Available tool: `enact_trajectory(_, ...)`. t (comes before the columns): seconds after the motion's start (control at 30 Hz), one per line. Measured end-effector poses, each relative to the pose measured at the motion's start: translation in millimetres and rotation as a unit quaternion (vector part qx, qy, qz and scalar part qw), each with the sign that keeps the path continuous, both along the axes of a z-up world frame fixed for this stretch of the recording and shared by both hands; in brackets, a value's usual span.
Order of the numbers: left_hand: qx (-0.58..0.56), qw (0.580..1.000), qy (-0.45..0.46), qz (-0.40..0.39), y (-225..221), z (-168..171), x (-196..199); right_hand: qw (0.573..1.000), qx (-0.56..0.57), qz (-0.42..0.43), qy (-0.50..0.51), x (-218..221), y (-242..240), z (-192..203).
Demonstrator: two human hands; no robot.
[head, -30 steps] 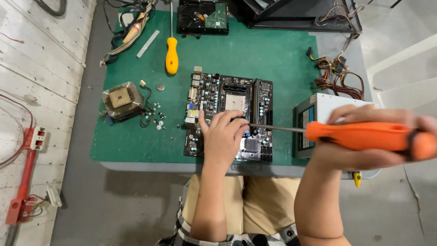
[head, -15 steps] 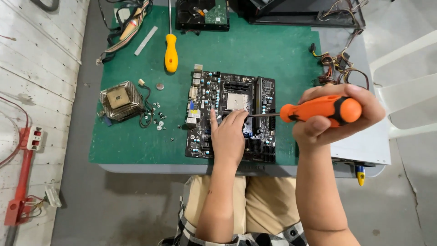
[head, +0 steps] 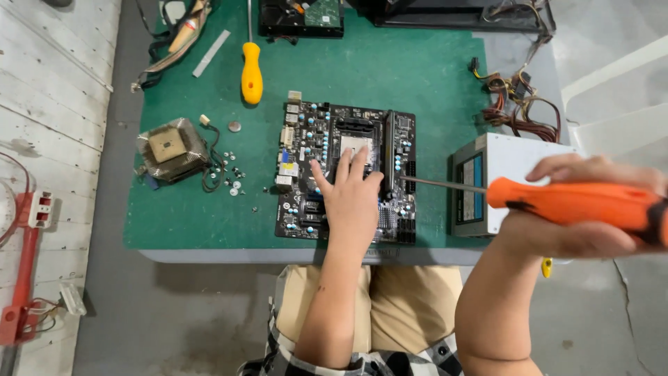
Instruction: Using a screwdriver to fasten or unfasten components on a computer motherboard at a repair bench.
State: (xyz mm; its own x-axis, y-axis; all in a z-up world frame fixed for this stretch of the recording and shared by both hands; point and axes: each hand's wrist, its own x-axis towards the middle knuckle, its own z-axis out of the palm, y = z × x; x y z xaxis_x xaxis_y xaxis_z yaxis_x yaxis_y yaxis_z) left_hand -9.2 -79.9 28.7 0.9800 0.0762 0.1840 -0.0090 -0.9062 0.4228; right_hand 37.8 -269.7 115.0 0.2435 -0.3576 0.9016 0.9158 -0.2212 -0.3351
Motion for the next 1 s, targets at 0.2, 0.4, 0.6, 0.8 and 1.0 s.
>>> enact_trajectory(0.2,0.006,0.998,0.068,0.018,-2.7,4.9,13.9,0.993,0.056,-0.091,0.058,-36.2,12.7,28.7)
enact_trajectory(0.4,-0.051,0.998,-0.035,0.012,1.4,8.3,-3.8,0.98,0.147,-0.099,0.093,-46.1,-1.5,20.3)
enact_trajectory(0.6,-0.278,0.955,-0.064,-0.086,2.2,20.5,-17.9,0.985,0.024,-0.143,-0.094,-82.4,-45.9,-18.7)
enact_trajectory(0.8,-0.529,0.844,0.02,-0.085,2.9,29.6,-24.2,0.971,0.045,-0.213,-0.102,-102.9,-58.0,-28.9)
enact_trajectory(1.0,-0.805,0.584,0.012,-0.105,-11.5,24.5,-25.6,0.957,0.123,-0.261,-0.034,-99.0,-5.4,25.7)
